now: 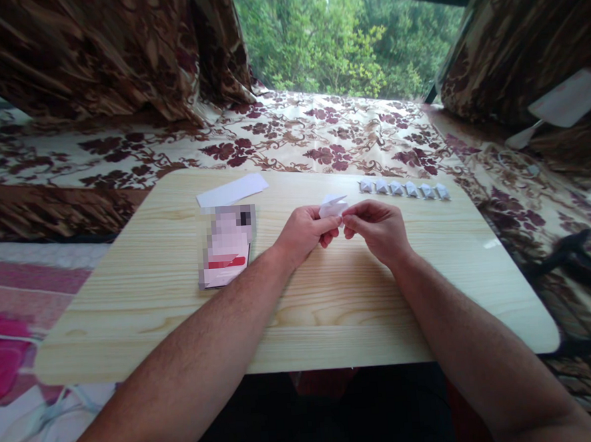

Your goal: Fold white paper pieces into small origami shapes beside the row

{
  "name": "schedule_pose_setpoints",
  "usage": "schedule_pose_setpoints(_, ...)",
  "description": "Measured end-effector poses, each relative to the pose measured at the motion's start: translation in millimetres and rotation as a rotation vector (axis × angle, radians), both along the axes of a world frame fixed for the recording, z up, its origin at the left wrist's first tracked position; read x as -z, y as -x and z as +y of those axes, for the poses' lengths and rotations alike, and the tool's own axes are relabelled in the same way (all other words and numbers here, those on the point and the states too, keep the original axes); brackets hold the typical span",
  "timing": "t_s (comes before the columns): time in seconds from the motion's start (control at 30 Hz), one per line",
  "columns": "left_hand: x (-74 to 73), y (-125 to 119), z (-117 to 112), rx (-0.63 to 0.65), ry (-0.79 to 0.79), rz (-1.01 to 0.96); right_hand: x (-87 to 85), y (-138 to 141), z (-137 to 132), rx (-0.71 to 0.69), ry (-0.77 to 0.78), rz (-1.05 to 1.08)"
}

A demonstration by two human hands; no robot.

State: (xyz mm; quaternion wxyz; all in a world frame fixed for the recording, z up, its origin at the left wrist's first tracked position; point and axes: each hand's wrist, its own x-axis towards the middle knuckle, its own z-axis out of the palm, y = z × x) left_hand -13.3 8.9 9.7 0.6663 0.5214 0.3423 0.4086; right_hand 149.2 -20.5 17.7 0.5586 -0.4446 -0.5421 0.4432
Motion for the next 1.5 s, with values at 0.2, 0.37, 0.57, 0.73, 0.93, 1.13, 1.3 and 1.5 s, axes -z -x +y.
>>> schedule_pose_setpoints(0.2,0.9,-0.2,-1.2,-0.020,-0.062,0.047,-0.3,0.1,-0.3,-0.002,0.007,0.005)
schedule_pose_setpoints(0.37,0.0,-0.6,-2.1,-0.026,-0.079,0.058,0.8,-0.1,0.1,-0.009,0.003,0.010)
schedule_pose_setpoints(0.57,-0.6,-1.4,-3.2,-0.022,-0.080,0.073,2.0,-0.3,0.6,-0.014,-0.013,0.015)
schedule_pose_setpoints(0.73,-0.1,-1.5,-3.3,-0.016,-0.095,0.080,0.4,0.0,-0.1,-0.003,-0.011,-0.001)
schedule_pose_setpoints(0.93,0.3,-1.6,-4.2,-0.030,-0.117,0.095,1.1,0.3,-0.3,-0.012,-0.023,0.001)
schedule_pose_setpoints(1.13,2.3,-1.5,-2.4,-0.045,-0.085,0.089,0.5,0.2,-0.2,-0.008,-0.004,0.023)
schedule_pose_setpoints(1.3,2.8,-2.2,-1.3,-0.061,-0.054,0.077,-0.1,-1.9,1.1,0.033,0.038,0.075)
schedule_pose_setpoints(1.5,1.8,-2.7,-2.1,-0.056,-0.069,0.083,-1.1,-2.6,-0.2,0.005,0.079,-0.095)
